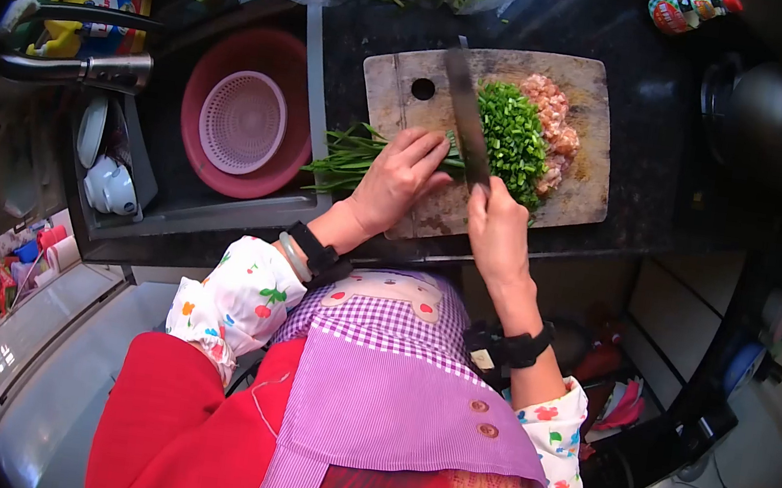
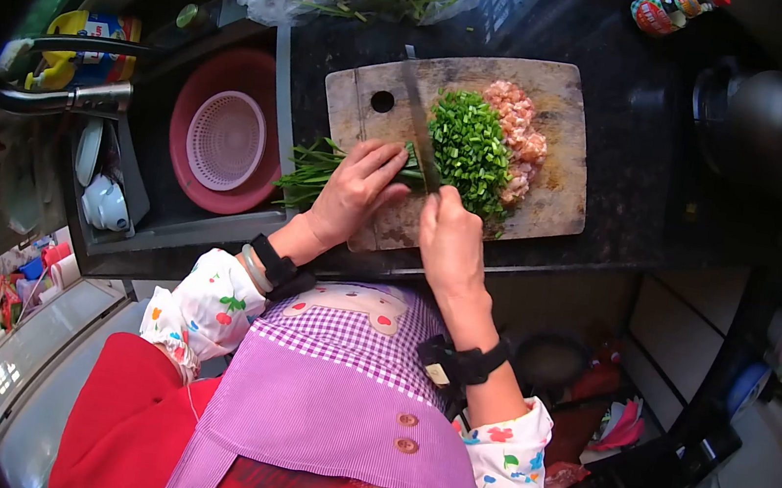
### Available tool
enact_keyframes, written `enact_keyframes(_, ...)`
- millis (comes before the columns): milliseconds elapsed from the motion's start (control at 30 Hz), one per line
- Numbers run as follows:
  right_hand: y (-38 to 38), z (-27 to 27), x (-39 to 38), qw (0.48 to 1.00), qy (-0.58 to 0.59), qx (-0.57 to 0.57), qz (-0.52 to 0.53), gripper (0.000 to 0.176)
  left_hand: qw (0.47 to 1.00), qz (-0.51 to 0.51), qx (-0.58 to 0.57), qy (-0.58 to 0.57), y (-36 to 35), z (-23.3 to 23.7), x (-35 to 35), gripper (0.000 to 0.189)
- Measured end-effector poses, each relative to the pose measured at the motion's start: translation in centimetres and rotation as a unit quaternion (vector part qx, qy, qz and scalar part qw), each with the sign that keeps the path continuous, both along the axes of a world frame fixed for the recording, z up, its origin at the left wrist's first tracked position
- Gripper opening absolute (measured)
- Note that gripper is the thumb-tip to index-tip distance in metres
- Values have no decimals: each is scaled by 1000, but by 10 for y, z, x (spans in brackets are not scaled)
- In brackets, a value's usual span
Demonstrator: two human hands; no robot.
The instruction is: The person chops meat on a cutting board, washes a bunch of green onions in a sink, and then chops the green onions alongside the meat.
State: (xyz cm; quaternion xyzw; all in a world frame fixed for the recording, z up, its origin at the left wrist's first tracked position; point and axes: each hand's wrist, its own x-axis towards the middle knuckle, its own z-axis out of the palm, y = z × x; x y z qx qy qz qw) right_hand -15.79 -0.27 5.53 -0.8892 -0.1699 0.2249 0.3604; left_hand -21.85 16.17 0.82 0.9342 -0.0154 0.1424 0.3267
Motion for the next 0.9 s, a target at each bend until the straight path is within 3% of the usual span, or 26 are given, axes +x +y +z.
enact_keyframes(100, -17, 20, -1, 994, 97, 19, -54, 14, 999, -10, 50, 14, 2, 12, -4, 53)
enact_keyframes(200, -24, 47, -9, 993, 111, -23, -16, 12, 998, -15, 39, 40, 5, 10, -6, 58)
enact_keyframes(500, -8, 16, -19, 994, 31, -93, 45, 11, 999, -9, 39, 25, -3, -2, -8, 54)
enact_keyframes(567, 7, 5, -8, 999, -19, -25, 19, 13, 999, -4, 30, 17, -2, -3, -7, 54)
enact_keyframes(633, 3, 2, 2, 999, 7, 16, -33, 15, 999, -5, 36, 11, -2, -5, -5, 53)
enact_keyframes(700, -10, 14, 4, 990, 113, 36, -82, 16, 999, 1, 38, 11, -3, -5, -3, 52)
enact_keyframes(767, -23, 29, -1, 997, 55, 34, -41, 13, 1000, 11, 3, 10, -8, -1, 3, 50)
enact_keyframes(900, -31, 56, -12, 997, 71, -3, -7, 11, 999, 16, -27, 12, -8, -1, 6, 48)
